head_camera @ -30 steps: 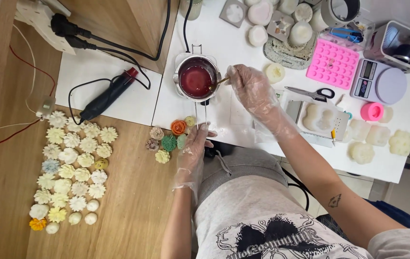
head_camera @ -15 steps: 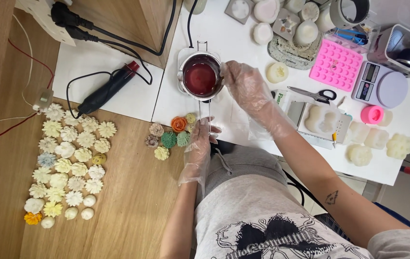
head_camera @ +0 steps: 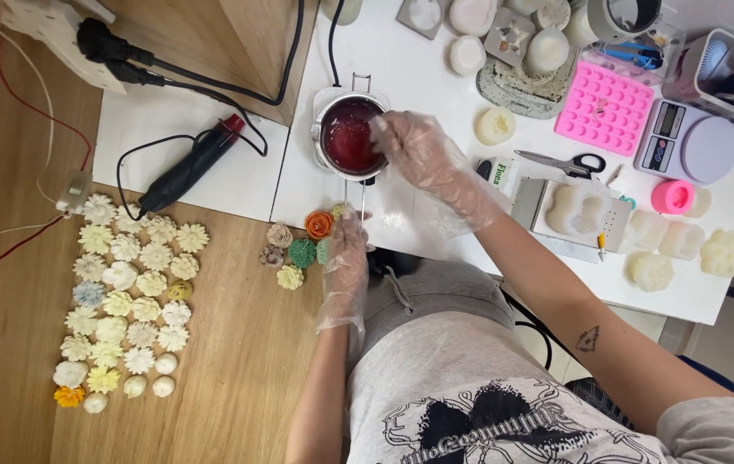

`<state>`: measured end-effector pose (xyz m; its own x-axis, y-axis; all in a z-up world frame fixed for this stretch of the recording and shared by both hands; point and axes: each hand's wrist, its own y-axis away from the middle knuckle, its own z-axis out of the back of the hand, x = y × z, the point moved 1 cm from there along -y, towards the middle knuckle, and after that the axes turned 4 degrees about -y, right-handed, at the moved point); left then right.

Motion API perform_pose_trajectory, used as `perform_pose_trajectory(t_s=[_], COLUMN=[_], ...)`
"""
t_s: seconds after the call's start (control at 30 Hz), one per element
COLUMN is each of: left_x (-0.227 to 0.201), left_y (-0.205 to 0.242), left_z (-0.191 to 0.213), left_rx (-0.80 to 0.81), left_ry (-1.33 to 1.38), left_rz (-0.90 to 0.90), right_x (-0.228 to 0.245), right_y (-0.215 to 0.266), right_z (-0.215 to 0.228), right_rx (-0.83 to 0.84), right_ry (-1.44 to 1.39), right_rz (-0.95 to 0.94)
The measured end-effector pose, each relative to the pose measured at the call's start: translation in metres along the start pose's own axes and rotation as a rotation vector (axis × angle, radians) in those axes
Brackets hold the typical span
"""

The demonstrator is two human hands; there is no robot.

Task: The recorder puts on protective gloves and uses a sharp tool to pierce a hole in a silicone candle mold for the wick.

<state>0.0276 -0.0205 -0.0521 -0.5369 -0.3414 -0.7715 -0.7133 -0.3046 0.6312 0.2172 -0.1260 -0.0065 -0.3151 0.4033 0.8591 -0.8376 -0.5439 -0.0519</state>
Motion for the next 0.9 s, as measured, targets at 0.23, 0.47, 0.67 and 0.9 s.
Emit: perform_pose_trajectory(t_s=[0.23, 0.47, 0.67, 0.9], left_x=[-0.027, -0.014, -0.011, -0.012], left_y=[0.006, -0.009, -0.019, -0.020], left_z=[0.015, 0.021, 0.025, 0.026], left_rx=[-0.001, 0.061, 0.046, 0.059], left_ry=[-0.173, -0.066, -0.259, -0.400], left_rz=[0.001, 0.037, 0.052, -0.004], right_x=[0.018, 0.003, 0.005, -0.037], right_y=[-0.012, -0.020, -0.020, -0.022], right_z=[0.008, 0.012, 0.023, 0.007], right_rx=[-0.123, -0.131, -0.045, -0.029], right_ry=[0.210, 0.165, 0.229, 0.143], right_rz=[0.237, 0.113, 0.007, 0.131])
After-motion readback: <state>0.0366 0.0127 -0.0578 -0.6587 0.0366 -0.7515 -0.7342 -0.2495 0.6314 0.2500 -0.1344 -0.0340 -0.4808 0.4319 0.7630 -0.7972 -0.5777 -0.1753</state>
